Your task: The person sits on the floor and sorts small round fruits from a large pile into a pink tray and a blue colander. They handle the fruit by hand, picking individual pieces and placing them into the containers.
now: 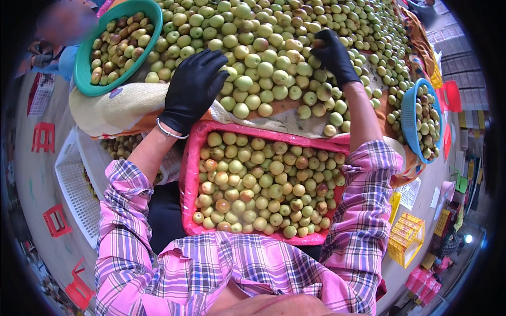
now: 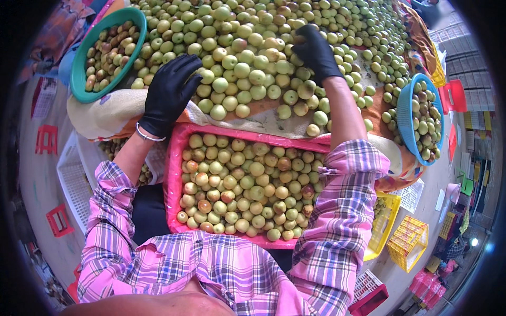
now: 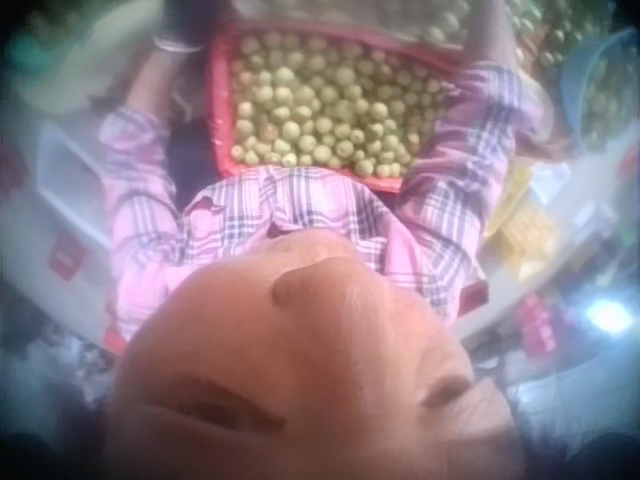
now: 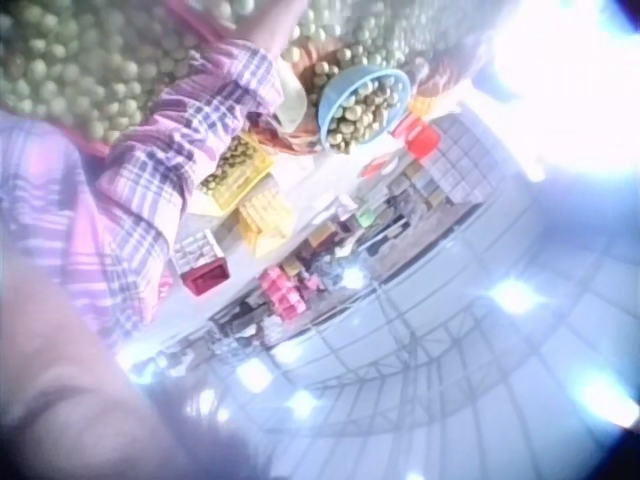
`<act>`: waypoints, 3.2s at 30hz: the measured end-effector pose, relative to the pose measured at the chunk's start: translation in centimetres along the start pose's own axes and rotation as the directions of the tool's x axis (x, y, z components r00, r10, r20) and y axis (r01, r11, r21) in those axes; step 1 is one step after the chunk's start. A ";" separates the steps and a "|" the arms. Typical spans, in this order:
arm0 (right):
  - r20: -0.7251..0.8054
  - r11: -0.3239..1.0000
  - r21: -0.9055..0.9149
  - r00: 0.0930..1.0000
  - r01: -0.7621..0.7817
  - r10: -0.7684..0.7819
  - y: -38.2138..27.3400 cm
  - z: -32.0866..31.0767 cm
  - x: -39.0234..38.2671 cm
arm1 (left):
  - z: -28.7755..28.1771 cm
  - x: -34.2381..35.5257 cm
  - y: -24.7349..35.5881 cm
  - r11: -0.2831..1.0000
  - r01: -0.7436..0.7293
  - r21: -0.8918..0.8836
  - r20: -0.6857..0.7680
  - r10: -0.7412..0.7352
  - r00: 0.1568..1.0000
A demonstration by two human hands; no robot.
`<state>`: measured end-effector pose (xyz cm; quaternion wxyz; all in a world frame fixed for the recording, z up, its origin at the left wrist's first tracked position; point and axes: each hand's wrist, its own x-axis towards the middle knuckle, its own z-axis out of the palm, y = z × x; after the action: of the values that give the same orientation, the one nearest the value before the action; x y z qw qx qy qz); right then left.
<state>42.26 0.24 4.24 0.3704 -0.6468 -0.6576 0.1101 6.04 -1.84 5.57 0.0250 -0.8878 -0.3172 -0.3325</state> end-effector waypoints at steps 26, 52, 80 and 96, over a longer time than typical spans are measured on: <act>0.192 0.850 0.068 0.843 -0.522 0.502 -6.5 -8.3 -23.8 | 7.4 11.7 0.7 0.973 -0.221 0.071 0.304 0.190 0.934; 0.063 0.917 -0.370 0.981 -0.148 0.184 -8.8 3.9 -31.2 | -2.1 -11.3 12.3 0.134 0.697 -0.704 0.708 0.057 0.704; 0.034 0.666 0.622 0.864 -0.412 0.503 -9.5 -2.8 -38.0 | 5.3 -14.0 14.9 0.718 -0.128 -0.684 0.231 0.380 0.896; -0.043 0.668 0.656 0.866 -0.352 0.499 -10.4 -3.9 -38.6 | 7.3 -13.2 18.5 0.865 -0.340 -0.368 0.267 0.449 0.853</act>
<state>32.47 -38.46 0.15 0.5979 -0.6292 -0.3669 0.3347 13.29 -21.98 -5.02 -0.1008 -0.9711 -0.0698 -0.2049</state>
